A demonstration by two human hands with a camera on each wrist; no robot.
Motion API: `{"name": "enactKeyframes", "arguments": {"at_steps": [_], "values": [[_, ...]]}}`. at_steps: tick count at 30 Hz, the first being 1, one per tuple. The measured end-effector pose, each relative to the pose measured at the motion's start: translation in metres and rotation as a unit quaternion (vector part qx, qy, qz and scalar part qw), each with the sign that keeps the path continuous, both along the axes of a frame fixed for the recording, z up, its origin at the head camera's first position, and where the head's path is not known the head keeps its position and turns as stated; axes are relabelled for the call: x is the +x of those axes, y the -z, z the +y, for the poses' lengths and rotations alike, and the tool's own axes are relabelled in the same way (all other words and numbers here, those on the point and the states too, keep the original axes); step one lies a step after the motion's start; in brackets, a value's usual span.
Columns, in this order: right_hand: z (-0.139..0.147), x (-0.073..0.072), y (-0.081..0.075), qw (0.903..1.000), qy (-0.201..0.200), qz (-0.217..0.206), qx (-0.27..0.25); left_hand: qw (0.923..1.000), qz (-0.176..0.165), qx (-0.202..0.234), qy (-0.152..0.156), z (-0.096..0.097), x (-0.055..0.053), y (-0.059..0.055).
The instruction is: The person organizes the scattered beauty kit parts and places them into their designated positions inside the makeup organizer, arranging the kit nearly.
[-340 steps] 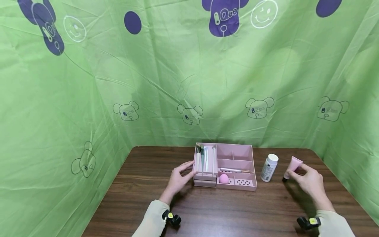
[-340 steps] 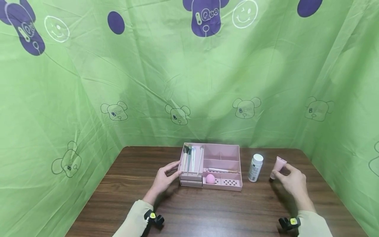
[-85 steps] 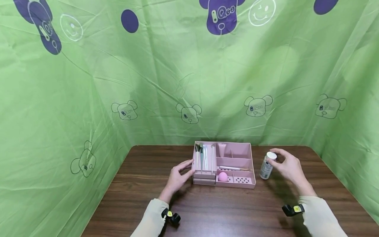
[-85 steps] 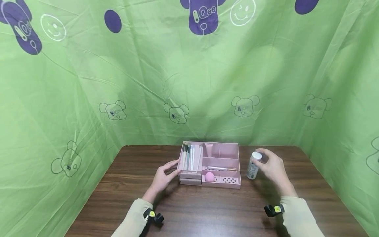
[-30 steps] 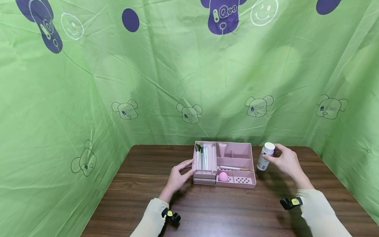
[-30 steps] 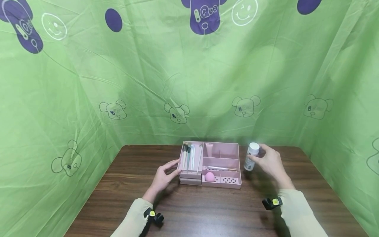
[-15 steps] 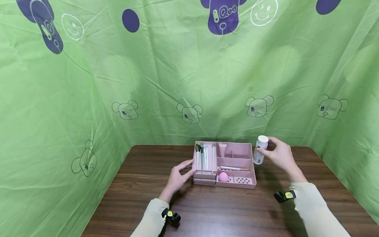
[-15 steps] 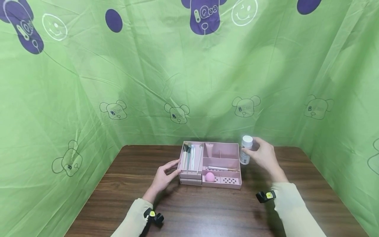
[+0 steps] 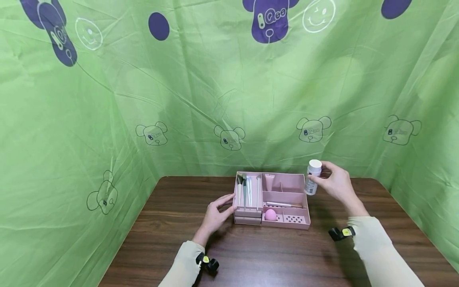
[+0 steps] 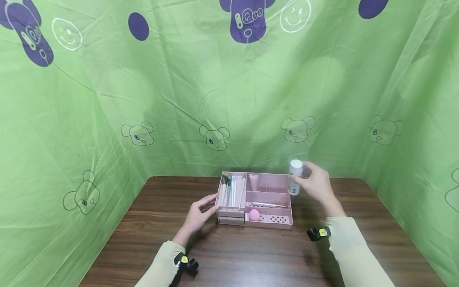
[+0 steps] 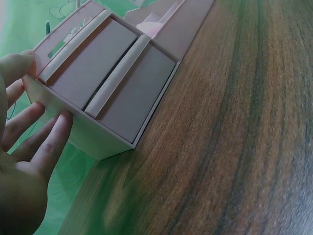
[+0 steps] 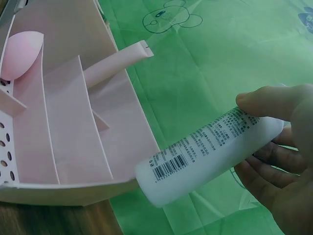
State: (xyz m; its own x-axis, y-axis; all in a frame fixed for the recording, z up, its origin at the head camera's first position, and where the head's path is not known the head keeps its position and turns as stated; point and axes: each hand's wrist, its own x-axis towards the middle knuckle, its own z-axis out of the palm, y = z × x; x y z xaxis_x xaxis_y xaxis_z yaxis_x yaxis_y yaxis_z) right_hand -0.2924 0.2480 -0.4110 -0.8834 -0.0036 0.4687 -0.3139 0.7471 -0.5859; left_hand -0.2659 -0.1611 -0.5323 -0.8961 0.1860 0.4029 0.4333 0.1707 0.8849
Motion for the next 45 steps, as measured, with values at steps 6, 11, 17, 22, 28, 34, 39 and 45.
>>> {"name": "enactKeyframes", "arguments": {"at_steps": [6, 11, 17, 22, 28, 34, 39, 45], "values": [[-0.008, -0.002, 0.0, 0.9998, -0.011, -0.006, -0.015, 0.9999, -0.007, -0.009, -0.005, 0.0, 0.001, 0.001], [-0.017, -0.005, 0.001, 0.9995, -0.014, 0.0, -0.03, 0.9999, 0.008, -0.011, -0.006, 0.0, 0.001, 0.0], [-0.027, -0.009, 0.001, 0.9987, -0.019, 0.005, -0.047, 0.9998, 0.013, -0.013, -0.009, 0.0, 0.001, 0.0], [-0.033, -0.013, 0.005, 0.9985, -0.021, 0.005, -0.051, 0.9999, 0.006, -0.014, -0.008, 0.0, 0.001, 0.0], [-0.041, -0.016, 0.011, 0.9977, -0.027, 0.004, -0.063, 0.9999, 0.01, -0.005, -0.003, 0.001, 0.001, 0.0], [-0.047, -0.019, 0.016, 0.9977, -0.025, 0.005, -0.063, 0.9999, -0.007, -0.008, 0.012, 0.002, 0.011, -0.02], [-0.051, -0.022, 0.022, 0.9982, -0.026, 0.001, -0.054, 0.9999, -0.003, -0.008, 0.011, 0.003, 0.02, -0.032], [-0.055, -0.025, 0.029, 0.9971, -0.036, -0.005, -0.067, 0.9999, -0.006, -0.007, 0.013, 0.004, 0.013, -0.021]]}}
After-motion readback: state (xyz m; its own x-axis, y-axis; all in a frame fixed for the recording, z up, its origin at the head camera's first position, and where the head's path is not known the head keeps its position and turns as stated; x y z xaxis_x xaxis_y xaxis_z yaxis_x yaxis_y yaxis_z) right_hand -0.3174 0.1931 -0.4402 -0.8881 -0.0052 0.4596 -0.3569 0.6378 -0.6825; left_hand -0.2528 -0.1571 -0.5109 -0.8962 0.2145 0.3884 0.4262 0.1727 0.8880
